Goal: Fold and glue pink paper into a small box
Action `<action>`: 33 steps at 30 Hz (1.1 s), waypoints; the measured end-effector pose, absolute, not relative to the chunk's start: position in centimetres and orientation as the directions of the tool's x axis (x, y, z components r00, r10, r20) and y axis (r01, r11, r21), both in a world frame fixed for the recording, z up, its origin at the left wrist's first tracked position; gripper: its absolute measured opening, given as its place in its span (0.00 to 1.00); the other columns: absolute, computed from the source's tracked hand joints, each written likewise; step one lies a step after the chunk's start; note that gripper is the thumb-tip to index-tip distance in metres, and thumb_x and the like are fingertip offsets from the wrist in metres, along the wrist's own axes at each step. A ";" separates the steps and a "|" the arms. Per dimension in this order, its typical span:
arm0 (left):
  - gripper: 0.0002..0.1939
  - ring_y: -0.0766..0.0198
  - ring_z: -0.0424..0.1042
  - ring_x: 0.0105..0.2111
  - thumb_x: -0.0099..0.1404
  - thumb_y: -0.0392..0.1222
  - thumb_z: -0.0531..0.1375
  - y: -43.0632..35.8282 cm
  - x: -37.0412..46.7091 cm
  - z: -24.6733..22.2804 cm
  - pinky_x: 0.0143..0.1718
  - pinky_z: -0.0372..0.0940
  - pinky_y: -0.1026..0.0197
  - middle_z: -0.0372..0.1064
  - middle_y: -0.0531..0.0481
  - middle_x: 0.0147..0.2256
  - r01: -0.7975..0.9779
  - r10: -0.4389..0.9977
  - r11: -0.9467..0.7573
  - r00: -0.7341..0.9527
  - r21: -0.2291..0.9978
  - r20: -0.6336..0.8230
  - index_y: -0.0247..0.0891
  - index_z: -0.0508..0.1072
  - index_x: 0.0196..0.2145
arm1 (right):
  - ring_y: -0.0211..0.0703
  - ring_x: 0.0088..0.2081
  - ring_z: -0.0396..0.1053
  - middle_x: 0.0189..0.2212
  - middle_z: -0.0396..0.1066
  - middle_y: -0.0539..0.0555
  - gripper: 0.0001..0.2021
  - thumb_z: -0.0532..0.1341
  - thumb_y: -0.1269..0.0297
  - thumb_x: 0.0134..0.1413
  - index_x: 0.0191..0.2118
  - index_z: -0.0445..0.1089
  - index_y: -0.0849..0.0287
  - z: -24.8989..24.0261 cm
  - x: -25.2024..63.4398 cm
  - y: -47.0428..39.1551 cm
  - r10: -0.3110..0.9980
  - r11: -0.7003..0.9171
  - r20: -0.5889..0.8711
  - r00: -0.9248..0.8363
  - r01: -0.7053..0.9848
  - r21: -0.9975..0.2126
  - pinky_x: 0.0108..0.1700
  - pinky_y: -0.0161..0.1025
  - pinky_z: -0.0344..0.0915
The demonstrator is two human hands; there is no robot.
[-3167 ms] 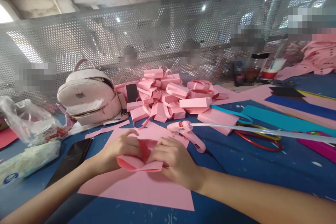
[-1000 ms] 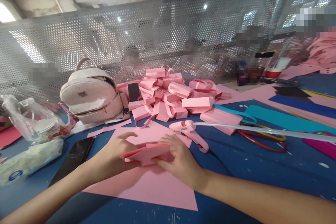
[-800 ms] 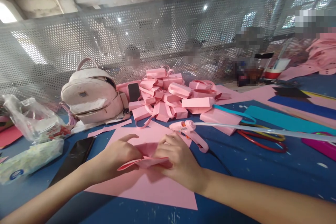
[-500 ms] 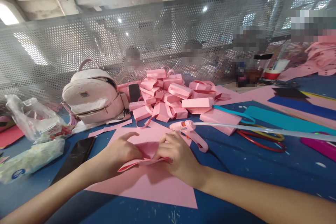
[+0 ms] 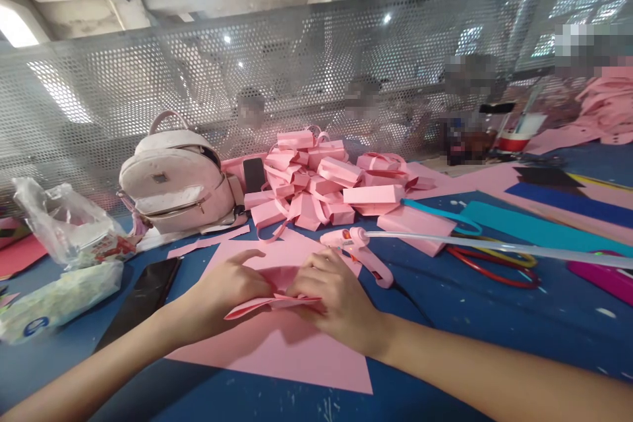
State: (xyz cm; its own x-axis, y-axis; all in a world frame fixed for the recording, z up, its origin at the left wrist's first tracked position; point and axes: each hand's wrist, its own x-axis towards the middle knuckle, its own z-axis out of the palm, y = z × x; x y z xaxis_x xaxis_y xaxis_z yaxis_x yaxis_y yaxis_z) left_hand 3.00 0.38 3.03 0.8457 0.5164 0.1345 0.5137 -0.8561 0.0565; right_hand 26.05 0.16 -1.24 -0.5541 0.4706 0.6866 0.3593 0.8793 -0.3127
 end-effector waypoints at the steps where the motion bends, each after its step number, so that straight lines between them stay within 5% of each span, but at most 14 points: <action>1: 0.12 0.63 0.76 0.29 0.66 0.28 0.56 0.4 3.0 3.0 0.61 0.57 0.48 0.79 0.54 0.29 0.519 0.522 -0.852 0.841 0.064 0.142 0.41 0.76 0.34 | 0.42 0.32 0.63 0.25 0.71 0.49 0.20 0.54 0.51 0.71 0.31 0.72 0.57 -1.2 26.0 0.2 0.472 0.878 0.687 -0.552 0.362 -0.313 0.40 0.42 0.56; 10: 0.15 0.61 0.78 0.31 0.62 0.27 0.58 0.2 3.1 3.2 0.63 0.56 0.46 0.80 0.55 0.30 0.524 0.530 -0.848 0.832 0.080 0.166 0.44 0.79 0.38 | 0.40 0.28 0.61 0.22 0.69 0.49 0.27 0.47 0.47 0.72 0.28 0.72 0.57 -1.1 26.0 0.3 0.462 0.887 0.708 -0.534 0.297 -0.355 0.39 0.43 0.55; 19: 0.08 0.64 0.76 0.29 0.63 0.29 0.63 0.8 3.0 3.1 0.63 0.54 0.47 0.79 0.56 0.29 0.599 0.603 -0.796 0.773 0.085 0.197 0.41 0.77 0.31 | 0.43 0.30 0.63 0.23 0.70 0.50 0.19 0.55 0.53 0.70 0.30 0.72 0.58 -1.6 26.0 0.8 0.510 0.855 0.693 -0.510 0.390 -0.342 0.38 0.43 0.56; 33: 0.14 0.62 0.76 0.30 0.58 0.24 0.59 0.8 3.0 3.0 0.64 0.51 0.46 0.79 0.54 0.30 0.616 0.622 -0.782 0.762 0.092 0.180 0.42 0.78 0.32 | 0.42 0.29 0.62 0.23 0.68 0.50 0.26 0.52 0.46 0.68 0.26 0.71 0.57 -1.8 26.1 0.8 0.579 0.811 0.656 -0.484 0.426 -0.402 0.37 0.42 0.58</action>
